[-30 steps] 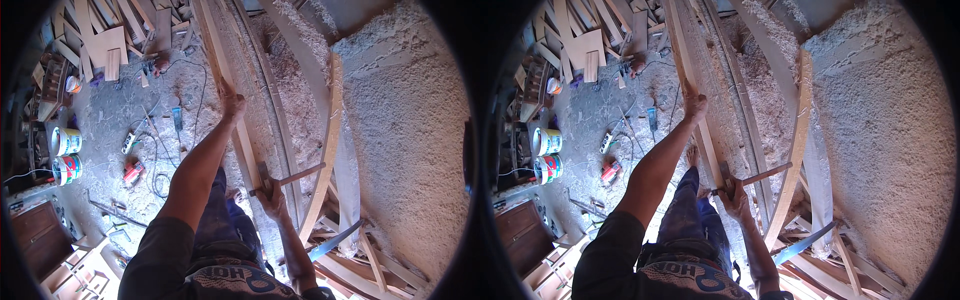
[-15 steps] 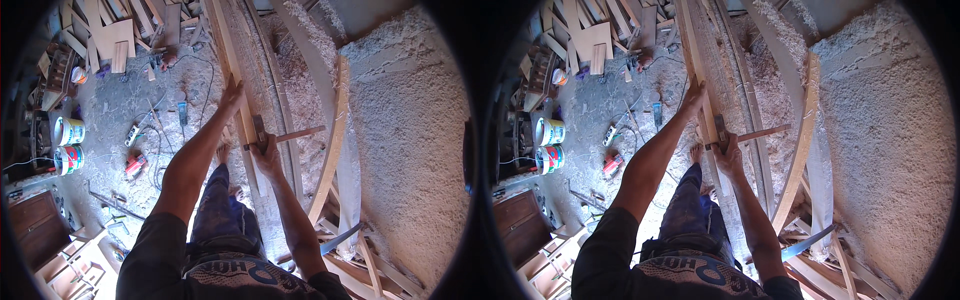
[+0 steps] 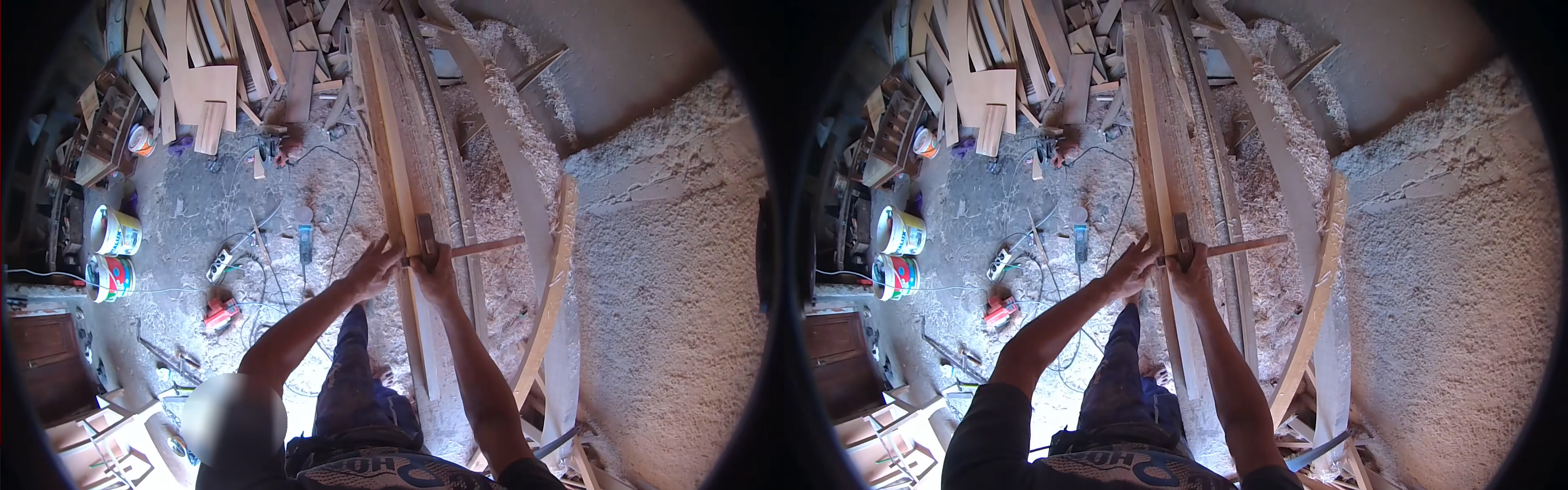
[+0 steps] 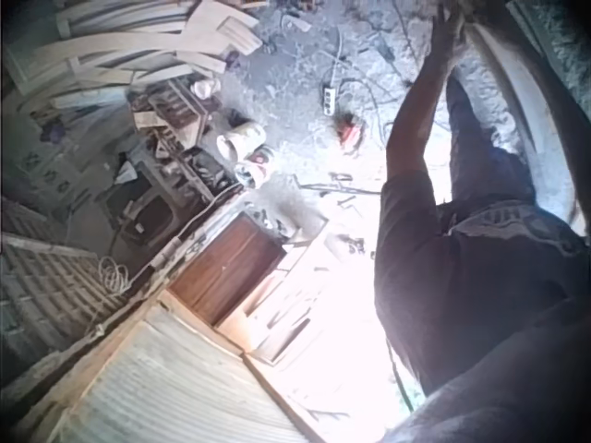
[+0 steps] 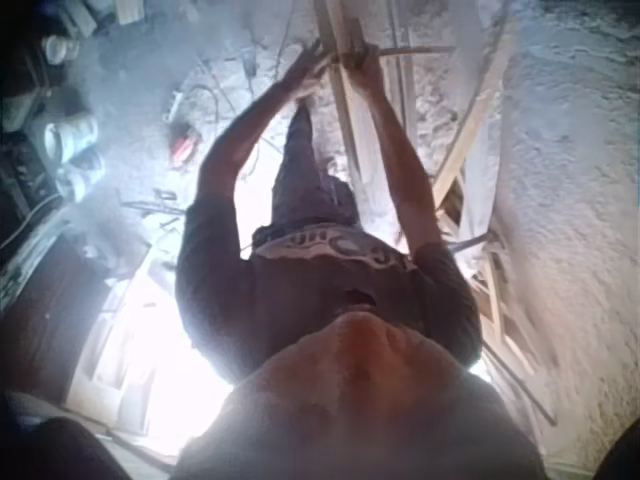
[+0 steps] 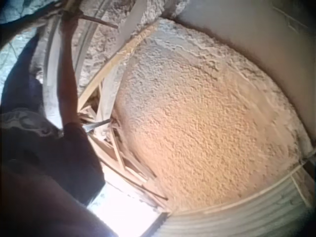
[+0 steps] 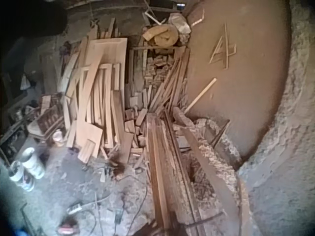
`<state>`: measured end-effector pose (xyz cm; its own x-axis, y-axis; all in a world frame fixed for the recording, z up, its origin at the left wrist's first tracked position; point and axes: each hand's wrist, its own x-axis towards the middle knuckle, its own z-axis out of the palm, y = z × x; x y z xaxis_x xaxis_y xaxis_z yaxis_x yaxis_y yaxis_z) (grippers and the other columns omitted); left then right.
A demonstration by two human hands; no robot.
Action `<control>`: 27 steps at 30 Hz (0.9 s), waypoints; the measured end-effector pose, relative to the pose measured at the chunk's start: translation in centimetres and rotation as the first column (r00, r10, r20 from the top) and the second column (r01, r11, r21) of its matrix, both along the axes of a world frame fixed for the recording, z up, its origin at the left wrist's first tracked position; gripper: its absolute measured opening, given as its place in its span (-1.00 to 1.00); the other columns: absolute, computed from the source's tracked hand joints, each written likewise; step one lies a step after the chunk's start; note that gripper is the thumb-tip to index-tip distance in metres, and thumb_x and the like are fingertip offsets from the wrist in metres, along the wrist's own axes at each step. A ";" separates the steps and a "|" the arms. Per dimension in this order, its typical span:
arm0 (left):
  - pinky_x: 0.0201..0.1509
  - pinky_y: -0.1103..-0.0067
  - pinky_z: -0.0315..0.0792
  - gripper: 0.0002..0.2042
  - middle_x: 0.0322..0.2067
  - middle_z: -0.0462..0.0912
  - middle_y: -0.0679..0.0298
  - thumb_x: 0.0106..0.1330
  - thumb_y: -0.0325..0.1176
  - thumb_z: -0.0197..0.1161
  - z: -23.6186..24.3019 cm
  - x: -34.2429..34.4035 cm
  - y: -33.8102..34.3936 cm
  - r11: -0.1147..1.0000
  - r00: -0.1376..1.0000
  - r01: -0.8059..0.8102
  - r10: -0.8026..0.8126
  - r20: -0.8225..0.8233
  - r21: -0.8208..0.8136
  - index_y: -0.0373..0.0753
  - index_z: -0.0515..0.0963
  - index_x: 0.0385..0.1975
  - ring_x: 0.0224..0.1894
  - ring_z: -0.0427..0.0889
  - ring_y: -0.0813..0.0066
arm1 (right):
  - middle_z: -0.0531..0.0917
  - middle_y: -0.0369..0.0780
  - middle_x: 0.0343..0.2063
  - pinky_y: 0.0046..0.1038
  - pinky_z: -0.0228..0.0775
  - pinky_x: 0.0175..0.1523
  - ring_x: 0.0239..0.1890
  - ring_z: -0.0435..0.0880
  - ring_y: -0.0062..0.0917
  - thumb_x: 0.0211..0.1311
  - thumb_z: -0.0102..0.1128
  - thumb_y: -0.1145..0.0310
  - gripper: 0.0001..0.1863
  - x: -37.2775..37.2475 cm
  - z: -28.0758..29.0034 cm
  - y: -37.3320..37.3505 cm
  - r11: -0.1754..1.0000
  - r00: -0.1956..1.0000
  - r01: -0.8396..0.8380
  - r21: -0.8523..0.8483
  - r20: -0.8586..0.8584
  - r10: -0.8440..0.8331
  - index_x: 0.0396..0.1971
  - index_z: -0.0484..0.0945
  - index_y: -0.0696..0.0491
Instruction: The person cuts a wooden plank with a hand saw, then smooths it using a power sander. They measure the plank with a square ruler and continue sanding. The person works in a cluttered workshop with wood shavings and tools on the floor.
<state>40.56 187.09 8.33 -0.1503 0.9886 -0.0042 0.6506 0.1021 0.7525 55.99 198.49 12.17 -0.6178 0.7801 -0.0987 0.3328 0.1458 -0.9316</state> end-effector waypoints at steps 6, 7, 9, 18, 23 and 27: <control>0.56 0.05 -0.11 -0.41 0.46 0.19 0.21 0.42 -0.44 0.10 -0.2 0.5 -0.6 0.996 0.999 -0.046 0.045 -0.022 -0.079 0.00 0.17 0.45 0.55 -0.05 0.02 | 0.64 0.08 -0.12 -0.19 0.50 0.03 -0.05 0.68 -0.12 0.19 0.38 0.30 -0.40 -15.1 1.2 9.4 0.997 0.996 0.018 0.069 0.089 -0.025 0.13 0.29 0.15; 0.56 0.02 -0.14 -0.44 0.47 0.19 0.25 0.45 -0.39 0.09 0.1 0.9 0.0 0.994 0.999 -0.044 0.043 -0.010 -0.098 0.01 0.19 0.44 0.55 -0.04 0.02 | 0.65 0.08 -0.13 -0.18 0.50 0.04 -0.05 0.68 -0.10 0.18 0.38 0.29 -0.40 -16.3 0.6 11.2 0.995 0.995 0.034 0.091 0.090 -0.042 0.13 0.29 0.14; 0.54 -0.03 -0.22 -0.46 0.46 0.21 0.26 0.49 -0.18 0.07 1.1 1.1 0.5 0.975 0.993 -0.037 0.011 -0.117 -0.217 -0.08 0.20 0.44 0.54 -0.03 -0.03 | 0.64 0.03 -0.18 -0.18 0.49 -0.01 -0.10 0.67 -0.14 0.15 0.41 0.28 -0.42 -18.5 0.0 12.7 0.996 0.992 0.038 0.077 0.119 -0.047 0.08 0.31 0.13; 0.55 0.08 -0.17 -0.07 0.40 -0.03 -0.35 -0.02 -0.53 0.06 0.3 -0.8 12.7 0.742 0.722 -0.660 0.583 0.372 0.116 -0.51 -0.23 0.43 0.51 -0.12 -0.28 | 0.64 0.04 -0.18 -0.20 0.50 -0.03 -0.11 0.68 -0.15 0.19 0.37 0.28 -0.42 -19.4 1.2 12.6 0.996 1.000 0.014 0.084 0.017 -0.016 0.11 0.28 0.12; 0.56 0.13 -0.14 -0.07 0.37 -0.03 -0.41 -0.02 -0.56 0.05 -0.3 6.5 6.1 0.775 0.754 -0.622 0.554 0.353 0.112 -0.53 -0.27 0.42 0.48 -0.10 -0.35 | 0.58 0.12 -0.10 -0.16 0.47 0.04 -0.04 0.65 -0.06 0.22 0.32 0.35 -0.43 -11.5 1.6 6.2 1.000 0.998 0.001 0.002 0.056 -0.001 0.13 0.24 0.17; 0.53 0.09 -0.05 -0.08 0.35 -0.01 -0.47 -0.02 -0.61 0.01 2.4 10.4 1.5 0.767 0.748 -0.629 0.555 0.364 0.123 -0.54 -0.28 0.41 0.43 -0.02 -0.47 | 0.58 0.12 -0.10 -0.15 0.47 0.05 -0.03 0.65 -0.04 0.21 0.31 0.35 -0.41 -7.2 0.6 1.4 1.000 0.999 -0.001 -0.013 0.035 0.002 0.16 0.24 0.18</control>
